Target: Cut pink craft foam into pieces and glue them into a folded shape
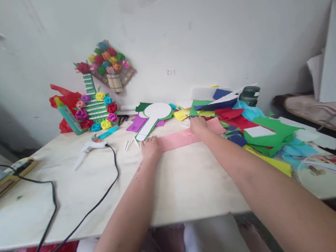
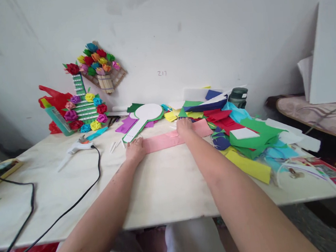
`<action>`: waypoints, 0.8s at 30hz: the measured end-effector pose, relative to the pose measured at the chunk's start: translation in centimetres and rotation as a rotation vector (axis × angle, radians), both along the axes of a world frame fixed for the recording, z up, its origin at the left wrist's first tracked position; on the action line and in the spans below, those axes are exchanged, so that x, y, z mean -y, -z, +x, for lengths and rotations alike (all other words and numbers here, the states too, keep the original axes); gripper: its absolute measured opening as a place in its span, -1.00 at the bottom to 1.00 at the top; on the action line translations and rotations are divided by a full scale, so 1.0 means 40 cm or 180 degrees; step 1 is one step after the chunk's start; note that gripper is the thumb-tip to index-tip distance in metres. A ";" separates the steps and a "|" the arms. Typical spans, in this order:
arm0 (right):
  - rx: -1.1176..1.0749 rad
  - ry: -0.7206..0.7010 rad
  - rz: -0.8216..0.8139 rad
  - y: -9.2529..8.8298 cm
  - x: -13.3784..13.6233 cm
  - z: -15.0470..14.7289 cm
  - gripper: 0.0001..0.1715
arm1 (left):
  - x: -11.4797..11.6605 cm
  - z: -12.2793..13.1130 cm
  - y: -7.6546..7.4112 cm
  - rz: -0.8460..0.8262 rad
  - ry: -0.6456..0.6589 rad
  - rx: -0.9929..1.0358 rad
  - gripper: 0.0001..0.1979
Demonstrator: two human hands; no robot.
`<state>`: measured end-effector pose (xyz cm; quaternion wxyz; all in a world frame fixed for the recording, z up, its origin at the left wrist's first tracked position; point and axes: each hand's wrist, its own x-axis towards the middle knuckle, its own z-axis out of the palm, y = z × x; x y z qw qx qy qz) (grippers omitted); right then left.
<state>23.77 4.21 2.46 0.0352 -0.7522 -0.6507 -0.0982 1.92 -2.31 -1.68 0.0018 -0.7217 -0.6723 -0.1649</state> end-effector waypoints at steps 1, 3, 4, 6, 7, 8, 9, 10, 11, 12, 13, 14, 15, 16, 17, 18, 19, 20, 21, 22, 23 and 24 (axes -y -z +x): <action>-0.0005 0.0032 -0.0039 -0.001 -0.007 0.002 -0.59 | 0.001 -0.001 -0.003 -0.0015 -0.0030 0.0028 -0.53; -0.0028 0.0097 -0.0078 -0.001 -0.020 0.004 -0.59 | 0.002 -0.003 -0.009 -0.0006 -0.0063 0.0069 -0.56; -0.0038 0.0127 -0.0092 -0.001 -0.027 0.005 -0.59 | 0.003 -0.003 -0.011 0.0015 -0.0059 0.0080 -0.58; -0.0056 0.0187 -0.0123 -0.001 -0.042 0.005 -0.59 | 0.003 -0.003 -0.011 0.0067 -0.0034 0.0083 -0.63; -0.0066 0.0223 -0.0144 0.000 -0.049 0.006 -0.59 | 0.002 -0.003 -0.010 0.0093 -0.0023 0.0079 -0.64; -0.0077 0.0258 -0.0168 0.001 -0.056 0.006 -0.59 | 0.002 -0.002 -0.008 0.0116 -0.0018 0.0075 -0.65; -0.0089 0.0288 -0.0192 0.002 -0.062 0.006 -0.59 | 0.001 -0.002 -0.006 0.0134 -0.0018 0.0071 -0.66; -0.0100 0.0312 -0.0212 0.002 -0.067 0.007 -0.59 | 0.001 -0.002 -0.004 0.0145 -0.0019 0.0064 -0.66; -0.0117 0.0328 -0.0224 0.002 -0.072 0.007 -0.59 | 0.001 -0.001 -0.001 0.0156 -0.0024 0.0057 -0.65; -0.0152 0.0331 -0.0229 0.002 -0.076 0.007 -0.58 | 0.000 0.000 0.000 0.0163 -0.0033 0.0050 -0.65; -0.0201 0.0323 -0.0230 0.001 -0.079 0.008 -0.57 | 0.000 0.001 0.001 0.0172 -0.0042 0.0045 -0.65; -0.0253 0.0313 -0.0229 -0.001 -0.082 0.009 -0.56 | 0.000 0.002 0.002 0.0178 -0.0057 0.0045 -0.65; -0.0302 0.0308 -0.0233 -0.004 -0.084 0.010 -0.56 | 0.000 0.003 0.001 0.0183 -0.0063 0.0046 -0.65; -0.0346 0.0310 -0.0223 -0.006 -0.087 0.012 -0.57 | 0.000 0.003 0.001 0.0184 -0.0059 0.0046 -0.65; -0.0378 0.0317 -0.0199 -0.009 -0.089 0.013 -0.58 | 0.000 0.004 0.000 0.0178 -0.0049 0.0046 -0.65; -0.0391 0.0325 -0.0163 -0.012 -0.090 0.015 -0.59 | 0.000 0.005 -0.002 0.0165 -0.0036 0.0040 -0.65; -0.0395 0.0328 -0.0117 -0.014 -0.092 0.016 -0.60 | 0.000 0.005 -0.003 0.0145 -0.0023 0.0030 -0.64; -0.0403 0.0323 -0.0060 -0.016 -0.093 0.017 -0.61 | 0.000 0.005 -0.004 0.0121 -0.0015 0.0017 -0.64; -0.0407 0.0309 0.0000 -0.018 -0.093 0.017 -0.62 | 0.000 0.005 -0.004 0.0108 -0.0012 0.0006 -0.64; -0.0401 0.0286 0.0054 -0.020 -0.094 0.016 -0.63 | -0.001 0.005 -0.004 0.0103 -0.0012 0.0001 -0.65; -0.0386 0.0260 0.0105 -0.022 -0.093 0.015 -0.64 | -0.001 0.004 -0.003 0.0106 -0.0011 0.0001 -0.65; -0.0375 0.0242 0.0161 -0.024 -0.092 0.014 -0.66 | -0.002 0.004 -0.002 0.0116 -0.0009 0.0008 -0.65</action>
